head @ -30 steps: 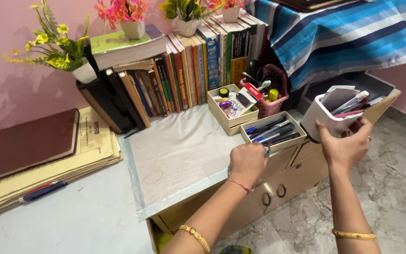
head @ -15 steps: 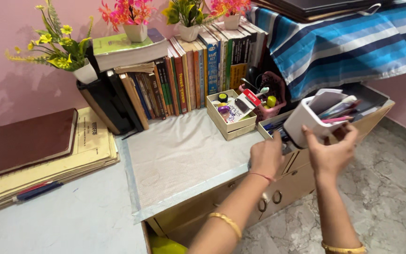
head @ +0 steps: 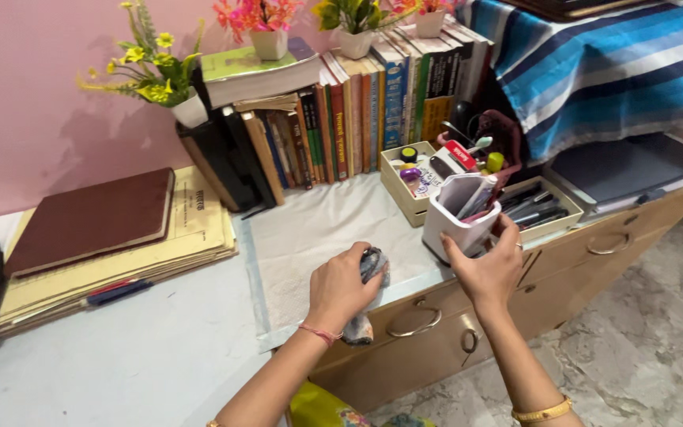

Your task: The person wipes a desk surface and several objects with a cloth, including a thermos, books, artificial flower pots, and stationery containers. They move items aside to wipe underneath, then return them to the desk. The person also wipes a calculator and a computer mouse before placing them back.

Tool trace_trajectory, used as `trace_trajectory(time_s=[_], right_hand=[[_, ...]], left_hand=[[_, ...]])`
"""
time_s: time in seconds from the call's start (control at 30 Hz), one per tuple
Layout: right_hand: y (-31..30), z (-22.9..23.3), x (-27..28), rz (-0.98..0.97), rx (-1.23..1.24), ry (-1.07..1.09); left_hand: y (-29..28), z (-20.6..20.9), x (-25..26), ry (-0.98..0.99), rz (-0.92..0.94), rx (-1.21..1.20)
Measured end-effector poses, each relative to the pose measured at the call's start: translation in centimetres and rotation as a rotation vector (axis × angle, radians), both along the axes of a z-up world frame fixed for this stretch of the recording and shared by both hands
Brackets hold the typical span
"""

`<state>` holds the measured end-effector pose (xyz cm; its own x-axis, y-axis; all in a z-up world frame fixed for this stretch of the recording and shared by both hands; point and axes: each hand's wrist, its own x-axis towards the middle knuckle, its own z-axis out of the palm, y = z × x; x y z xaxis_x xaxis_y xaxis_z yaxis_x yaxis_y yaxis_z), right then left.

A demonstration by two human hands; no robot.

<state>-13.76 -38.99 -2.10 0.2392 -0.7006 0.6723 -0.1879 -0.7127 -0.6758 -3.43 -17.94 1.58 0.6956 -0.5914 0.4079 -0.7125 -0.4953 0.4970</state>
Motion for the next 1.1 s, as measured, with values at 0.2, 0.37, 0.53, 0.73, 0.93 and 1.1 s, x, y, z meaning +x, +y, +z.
trace_trajectory(time_s=[0.2, 0.37, 0.53, 0.73, 0.93, 1.1], right_hand=[[-0.3, -0.6, 0.4, -0.059, 0.035, 0.032], [3.4, -0.8, 0.2, -0.149, -0.330, -0.187], [14.4, -1.7, 2.6, 0.240, -0.357, -0.103], [25.6, -2.4, 11.2, 1.213, 0.077, 0.300], [36.6, -2.8, 25.2, 1.593, 1.333, 0.420], [44.9, -3.5, 27.1, 1.562, 1.330, 0.254]], left_hand=[[2.4, 0.1, 0.0, 0.070, 0.009, 0.003], [6.8, 0.0, 1.0, -0.034, -0.041, -0.073], [13.5, -0.4, 3.9, 0.084, 0.027, -0.030], [24.5, 1.2, 8.6, 0.086, 0.233, 0.258], [34.1, 2.4, 11.8, -0.202, 1.025, 0.043], [40.4, 0.9, 13.0, -0.359, 1.312, 0.032]])
